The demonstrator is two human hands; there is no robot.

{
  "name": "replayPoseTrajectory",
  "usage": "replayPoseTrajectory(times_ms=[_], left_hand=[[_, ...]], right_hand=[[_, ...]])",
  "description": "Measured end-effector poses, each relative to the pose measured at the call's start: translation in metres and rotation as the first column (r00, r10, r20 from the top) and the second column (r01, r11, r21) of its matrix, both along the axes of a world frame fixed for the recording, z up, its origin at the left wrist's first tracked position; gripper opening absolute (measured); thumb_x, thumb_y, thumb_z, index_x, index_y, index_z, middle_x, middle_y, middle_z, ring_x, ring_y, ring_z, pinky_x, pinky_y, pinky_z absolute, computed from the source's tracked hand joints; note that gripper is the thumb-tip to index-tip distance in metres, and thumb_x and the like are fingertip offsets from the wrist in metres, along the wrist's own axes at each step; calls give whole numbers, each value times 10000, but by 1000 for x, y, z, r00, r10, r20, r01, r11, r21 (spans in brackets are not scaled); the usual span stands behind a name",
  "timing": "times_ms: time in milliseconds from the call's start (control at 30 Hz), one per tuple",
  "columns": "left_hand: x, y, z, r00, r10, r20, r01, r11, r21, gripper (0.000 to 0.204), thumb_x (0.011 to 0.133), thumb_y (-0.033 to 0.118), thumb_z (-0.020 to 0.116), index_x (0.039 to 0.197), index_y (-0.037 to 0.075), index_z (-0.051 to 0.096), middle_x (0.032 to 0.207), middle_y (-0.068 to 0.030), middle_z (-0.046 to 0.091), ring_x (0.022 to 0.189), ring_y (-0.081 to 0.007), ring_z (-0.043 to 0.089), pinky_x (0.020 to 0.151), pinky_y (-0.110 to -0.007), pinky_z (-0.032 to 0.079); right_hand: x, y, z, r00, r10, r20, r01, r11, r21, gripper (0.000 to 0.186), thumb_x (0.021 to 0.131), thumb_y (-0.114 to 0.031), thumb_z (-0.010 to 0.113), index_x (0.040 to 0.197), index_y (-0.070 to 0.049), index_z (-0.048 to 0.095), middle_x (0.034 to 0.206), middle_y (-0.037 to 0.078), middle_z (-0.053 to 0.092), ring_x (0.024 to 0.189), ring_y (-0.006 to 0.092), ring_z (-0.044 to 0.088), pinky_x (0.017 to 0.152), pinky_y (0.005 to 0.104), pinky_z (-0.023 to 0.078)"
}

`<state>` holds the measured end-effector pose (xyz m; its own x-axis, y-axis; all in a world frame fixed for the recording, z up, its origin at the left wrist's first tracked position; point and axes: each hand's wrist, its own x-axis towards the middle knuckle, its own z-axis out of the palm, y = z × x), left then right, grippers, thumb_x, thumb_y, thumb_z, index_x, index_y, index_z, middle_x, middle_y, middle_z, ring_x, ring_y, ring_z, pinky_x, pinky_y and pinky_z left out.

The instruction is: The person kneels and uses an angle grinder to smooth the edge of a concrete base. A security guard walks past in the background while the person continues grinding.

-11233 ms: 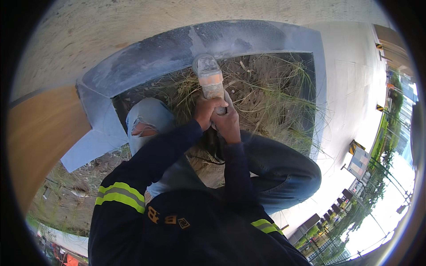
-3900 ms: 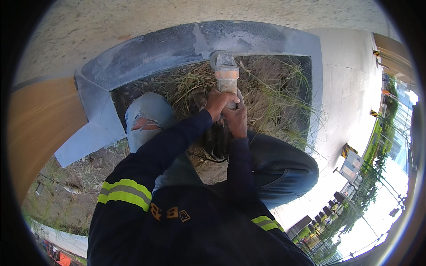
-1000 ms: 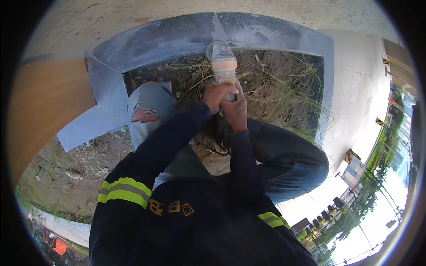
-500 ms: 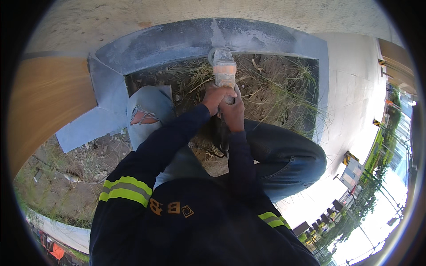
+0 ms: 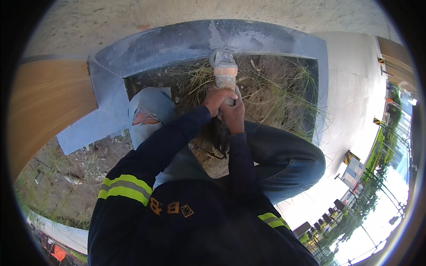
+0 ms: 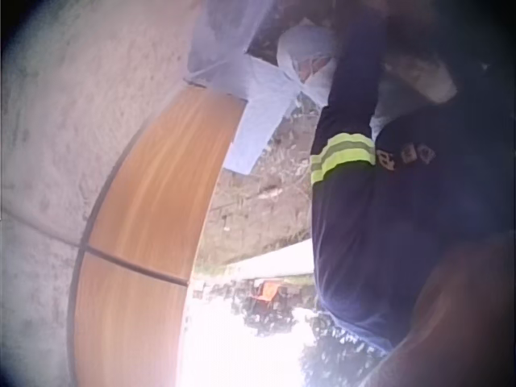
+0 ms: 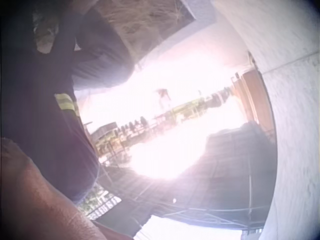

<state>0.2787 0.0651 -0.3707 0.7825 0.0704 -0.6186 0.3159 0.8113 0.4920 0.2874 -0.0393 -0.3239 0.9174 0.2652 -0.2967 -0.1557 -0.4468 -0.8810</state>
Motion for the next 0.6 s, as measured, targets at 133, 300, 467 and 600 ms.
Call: replayPoseTrajectory(times_ms=[133, 300, 467, 600], left_hand=[[-19, 16, 11, 999, 32, 29, -31, 999, -9, 275, 723, 3, 761, 994, 1, 716, 900, -82, 710, 793, -197, 699, 742, -370, 563], [-34, 29, 8, 997, 69, 46, -68, 997, -34, 233, 794, 74, 757, 1014, 4, 727, 959, -94, 719, 849, -187, 707, 754, -351, 563], [-1, 5, 5, 999, -36, -21, 36, 999, -22, 256, 768, 61, 764, 1011, 12, 699, 954, -87, 702, 830, -203, 699, 759, -361, 568], [-17, 17, 8, 999, 38, 10, -38, 999, -7, 251, 795, 48, 735, 1041, 9, 702, 961, -90, 703, 845, -205, 702, 772, -358, 570]], right_hand=[[-12, 11, 3, 992, 73, 99, -68, 996, -57, 765, 818, -226, 764, 1502, -31, 483, 1205, 218, 707, 1113, 338, 703, 943, 417, 532], [-14, 18, -12, 991, 133, 15, -133, 990, -36, 778, 817, -237, 766, 1505, -20, 476, 1241, 236, 697, 1151, 365, 693, 959, 422, 527], [0, 3, -10, 999, 14, 39, -14, 1000, -19, 810, 804, -257, 778, 1514, -23, 468, 1236, 241, 696, 1131, 370, 700, 939, 430, 537], [-9, 14, 2, 996, 34, -88, -35, 999, 1, 822, 800, -259, 776, 1525, -34, 461, 1240, 243, 696, 1127, 363, 703, 938, 417, 543]])
